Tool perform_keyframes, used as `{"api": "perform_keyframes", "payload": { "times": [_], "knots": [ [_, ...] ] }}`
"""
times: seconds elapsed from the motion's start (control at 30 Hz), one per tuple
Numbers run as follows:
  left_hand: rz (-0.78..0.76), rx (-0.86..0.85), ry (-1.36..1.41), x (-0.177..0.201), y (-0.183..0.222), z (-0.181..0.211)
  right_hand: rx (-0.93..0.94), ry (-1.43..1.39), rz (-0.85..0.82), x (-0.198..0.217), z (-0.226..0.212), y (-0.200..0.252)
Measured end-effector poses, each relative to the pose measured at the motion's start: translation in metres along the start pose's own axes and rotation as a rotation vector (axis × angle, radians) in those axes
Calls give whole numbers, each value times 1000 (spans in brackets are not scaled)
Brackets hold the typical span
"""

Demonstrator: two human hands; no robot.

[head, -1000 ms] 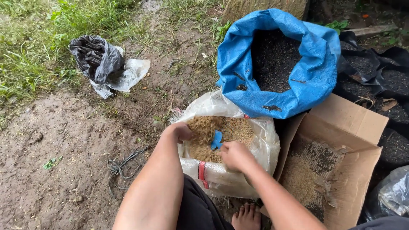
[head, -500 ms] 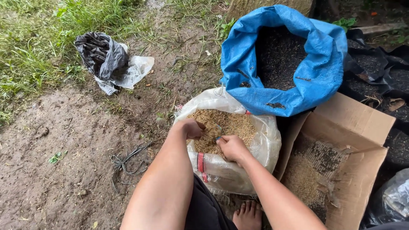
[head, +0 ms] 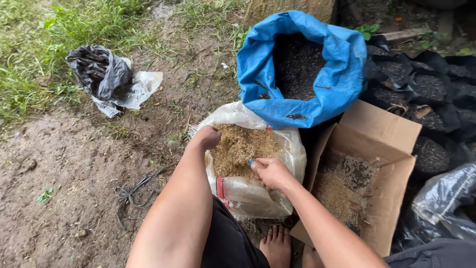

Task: Mixing soil components like rice husks and dark compost in a cardboard box using a small hand trowel.

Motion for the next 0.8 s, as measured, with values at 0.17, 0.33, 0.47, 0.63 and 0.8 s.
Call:
{"api": "perform_keyframes", "payload": {
  "times": [0.17,0.33,0.47,0.63,0.8],
  "knots": [
    [55,27,-69,2,10,23,-3,-34,3,15,0,21],
    [8,6,-35,13,69,78,-9,-37,-14,38,-9,50],
    [-23,29,23,12,104,98,-10,-44,-27,49,-23,71],
    [-37,36,44,13,109,109,1,-62,-33,51,-19,74],
    [-29,50,167,11,112,110,4,-65,-47,55,-17,78]
  ]
}}
Point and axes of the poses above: each hand's wrist, its own y-axis away from the middle knuckle, its own x-axis out of the back of the hand, z = x × y, the point moved 9 cm from there along -y, towards the middle knuckle, and after that the axes turned 3 degrees about -z, right-handed, at the moved point
